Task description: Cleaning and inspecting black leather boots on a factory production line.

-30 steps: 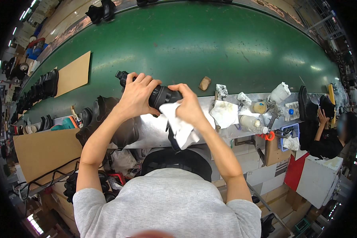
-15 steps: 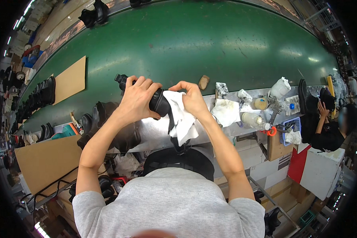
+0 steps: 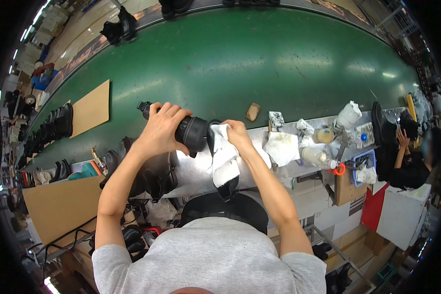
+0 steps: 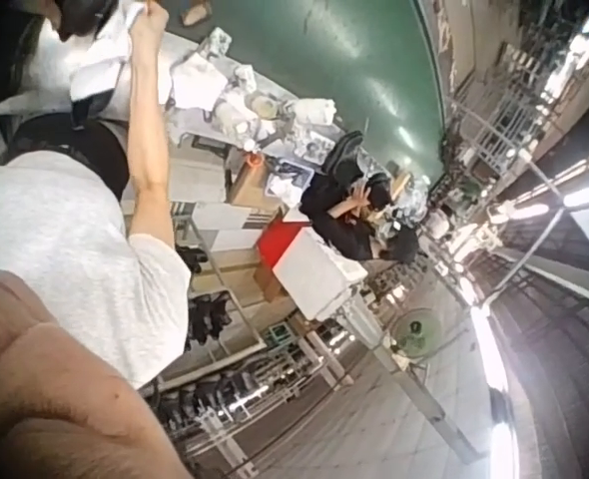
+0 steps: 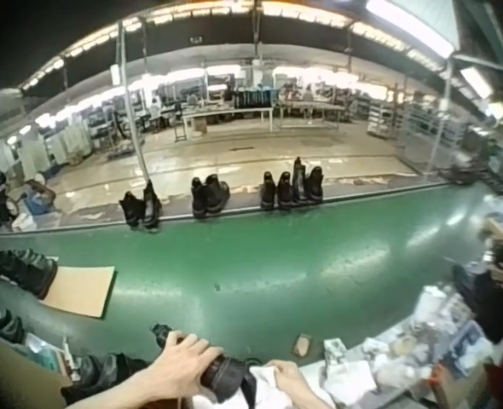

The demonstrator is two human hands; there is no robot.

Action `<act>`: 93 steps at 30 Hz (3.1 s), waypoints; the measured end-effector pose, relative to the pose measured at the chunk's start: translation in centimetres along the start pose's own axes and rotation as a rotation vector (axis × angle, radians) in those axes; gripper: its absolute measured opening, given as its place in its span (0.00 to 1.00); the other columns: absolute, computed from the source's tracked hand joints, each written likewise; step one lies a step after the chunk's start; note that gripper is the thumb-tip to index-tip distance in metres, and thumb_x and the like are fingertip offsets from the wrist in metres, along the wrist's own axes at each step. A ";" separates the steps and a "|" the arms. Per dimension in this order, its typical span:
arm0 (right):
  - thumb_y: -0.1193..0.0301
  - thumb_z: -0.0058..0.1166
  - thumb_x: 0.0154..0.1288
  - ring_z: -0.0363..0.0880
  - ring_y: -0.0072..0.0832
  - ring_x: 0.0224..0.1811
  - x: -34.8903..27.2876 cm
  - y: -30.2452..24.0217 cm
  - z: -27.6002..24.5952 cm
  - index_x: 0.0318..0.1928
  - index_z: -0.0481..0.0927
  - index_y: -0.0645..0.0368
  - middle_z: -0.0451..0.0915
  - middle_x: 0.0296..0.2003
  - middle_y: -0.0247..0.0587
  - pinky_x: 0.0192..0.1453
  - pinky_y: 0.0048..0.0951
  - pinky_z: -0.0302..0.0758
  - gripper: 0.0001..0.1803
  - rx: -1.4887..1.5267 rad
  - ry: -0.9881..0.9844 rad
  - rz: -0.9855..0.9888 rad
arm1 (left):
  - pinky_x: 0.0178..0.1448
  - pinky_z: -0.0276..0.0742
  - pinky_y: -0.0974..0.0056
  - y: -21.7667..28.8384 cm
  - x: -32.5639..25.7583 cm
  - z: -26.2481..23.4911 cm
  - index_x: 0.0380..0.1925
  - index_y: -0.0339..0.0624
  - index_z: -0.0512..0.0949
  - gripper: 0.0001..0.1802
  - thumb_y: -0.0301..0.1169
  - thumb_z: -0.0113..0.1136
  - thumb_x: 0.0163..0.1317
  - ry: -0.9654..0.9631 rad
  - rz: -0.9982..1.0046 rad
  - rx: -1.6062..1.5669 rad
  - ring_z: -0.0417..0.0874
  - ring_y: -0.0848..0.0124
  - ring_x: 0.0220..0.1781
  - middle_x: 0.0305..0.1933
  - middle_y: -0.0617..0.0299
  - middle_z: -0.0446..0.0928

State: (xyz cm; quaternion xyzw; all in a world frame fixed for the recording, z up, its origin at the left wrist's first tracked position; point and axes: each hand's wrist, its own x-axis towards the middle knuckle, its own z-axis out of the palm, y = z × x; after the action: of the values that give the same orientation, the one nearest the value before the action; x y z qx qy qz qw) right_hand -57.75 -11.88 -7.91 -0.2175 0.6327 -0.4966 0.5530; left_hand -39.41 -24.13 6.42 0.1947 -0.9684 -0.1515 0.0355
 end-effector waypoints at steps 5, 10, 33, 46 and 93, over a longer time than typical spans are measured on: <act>0.83 0.58 0.53 0.78 0.23 0.44 -4.3 -4.7 1.2 0.51 0.74 0.65 0.77 0.46 0.40 0.39 0.20 0.75 0.22 0.018 0.005 -0.380 | 0.61 0.55 0.52 -1.7 0.7 0.0 0.49 0.42 0.73 0.48 0.44 0.79 0.19 -0.038 -0.056 -0.013 0.71 0.61 0.49 0.41 0.59 0.74; 0.95 0.40 0.37 0.74 0.25 0.52 -5.7 -7.7 4.6 0.56 0.72 0.61 0.71 0.54 0.41 0.38 0.18 0.74 0.39 -0.507 0.087 -0.610 | 0.60 0.56 0.52 -1.4 1.5 0.2 0.49 0.42 0.73 0.49 0.45 0.79 0.17 -0.074 -0.039 -0.013 0.71 0.61 0.49 0.40 0.59 0.74; 0.71 0.54 0.55 0.59 0.52 0.66 -7.3 -1.6 -9.9 0.63 0.62 0.66 0.63 0.62 0.61 0.69 0.42 0.57 0.34 -1.230 0.362 -0.361 | 0.62 0.55 0.54 0.6 -5.5 -0.1 0.48 0.48 0.73 0.25 0.27 0.60 0.44 0.008 0.260 0.245 0.71 0.66 0.52 0.51 0.63 0.73; 0.37 0.50 0.54 0.62 0.56 0.64 -2.0 6.4 -1.7 0.63 0.57 0.76 0.63 0.59 0.71 0.66 0.42 0.61 0.55 -0.703 0.168 -0.014 | 0.46 0.76 0.57 2.9 -5.4 4.8 0.45 0.34 0.74 0.15 0.26 0.57 0.57 0.349 -0.315 -0.489 0.79 0.56 0.39 0.41 0.47 0.76; 0.73 0.62 0.57 0.78 0.27 0.45 -3.1 -3.5 -7.4 0.67 0.56 0.69 0.78 0.47 0.46 0.49 0.25 0.75 0.40 -0.053 0.056 -0.120 | 0.48 0.78 0.65 -0.5 -3.8 6.6 0.68 0.29 0.34 0.62 0.32 0.71 0.45 0.128 -0.602 -1.065 0.83 0.61 0.42 0.43 0.45 0.80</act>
State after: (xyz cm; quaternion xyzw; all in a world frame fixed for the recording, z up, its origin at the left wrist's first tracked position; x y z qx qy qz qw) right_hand -64.58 -7.87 -4.11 -0.2555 0.6469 -0.5177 0.4983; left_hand -36.55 -21.26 -0.04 0.4241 -0.6580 -0.6059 0.1418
